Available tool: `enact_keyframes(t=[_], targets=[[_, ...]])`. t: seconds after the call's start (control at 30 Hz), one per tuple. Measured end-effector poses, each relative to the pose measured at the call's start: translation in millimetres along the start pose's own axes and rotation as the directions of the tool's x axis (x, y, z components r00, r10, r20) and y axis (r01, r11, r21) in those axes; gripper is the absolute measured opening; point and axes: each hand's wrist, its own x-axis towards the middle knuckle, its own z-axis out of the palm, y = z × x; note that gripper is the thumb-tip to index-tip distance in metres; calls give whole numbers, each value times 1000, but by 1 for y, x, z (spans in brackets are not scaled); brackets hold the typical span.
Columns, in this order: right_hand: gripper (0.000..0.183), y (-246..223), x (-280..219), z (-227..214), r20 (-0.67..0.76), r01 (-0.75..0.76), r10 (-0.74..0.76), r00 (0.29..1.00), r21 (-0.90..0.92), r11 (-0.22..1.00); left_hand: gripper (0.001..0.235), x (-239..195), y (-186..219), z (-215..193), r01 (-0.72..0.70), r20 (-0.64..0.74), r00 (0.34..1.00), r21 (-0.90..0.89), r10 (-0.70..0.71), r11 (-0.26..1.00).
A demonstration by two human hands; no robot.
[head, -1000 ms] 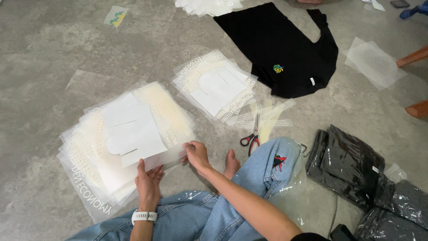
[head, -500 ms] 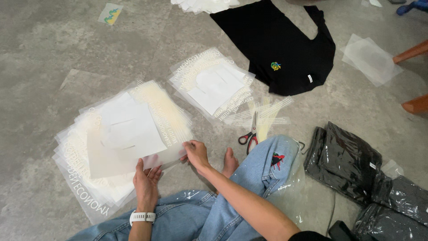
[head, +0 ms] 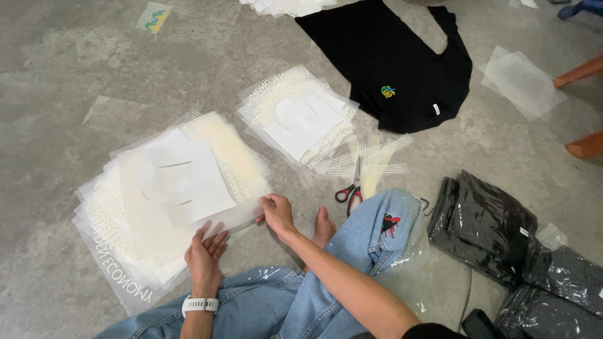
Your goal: The person sits on the floor and uses scissors to cut the edges of stacked transparent plastic sheets. They repeatedly trim the sides of the stack, separating the cut strips and moving them aside.
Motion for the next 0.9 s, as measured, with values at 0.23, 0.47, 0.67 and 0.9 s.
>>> enact_keyframes(t=[0.23, 0.47, 0.67, 0.9], targets=[[23, -10, 7, 3, 19, -6, 7, 1000, -31, 999, 29, 17, -12, -9, -4, -10, 1000, -26, 3, 1000], [24, -16, 10, 7, 10, 38, -37, 999, -114, 993, 27, 19, -14, -11, -8, -44, 999, -33, 6, 999], [26, -13, 11, 6, 11, 56, -55, 998, -150, 987, 30, 20, -13, -10, -5, -37, 999, -24, 4, 1000], [28, -19, 10, 9, 69, 112, -98, 993, -238, 965, 32, 11, -9, -9, -11, -63, 998, -35, 9, 999]])
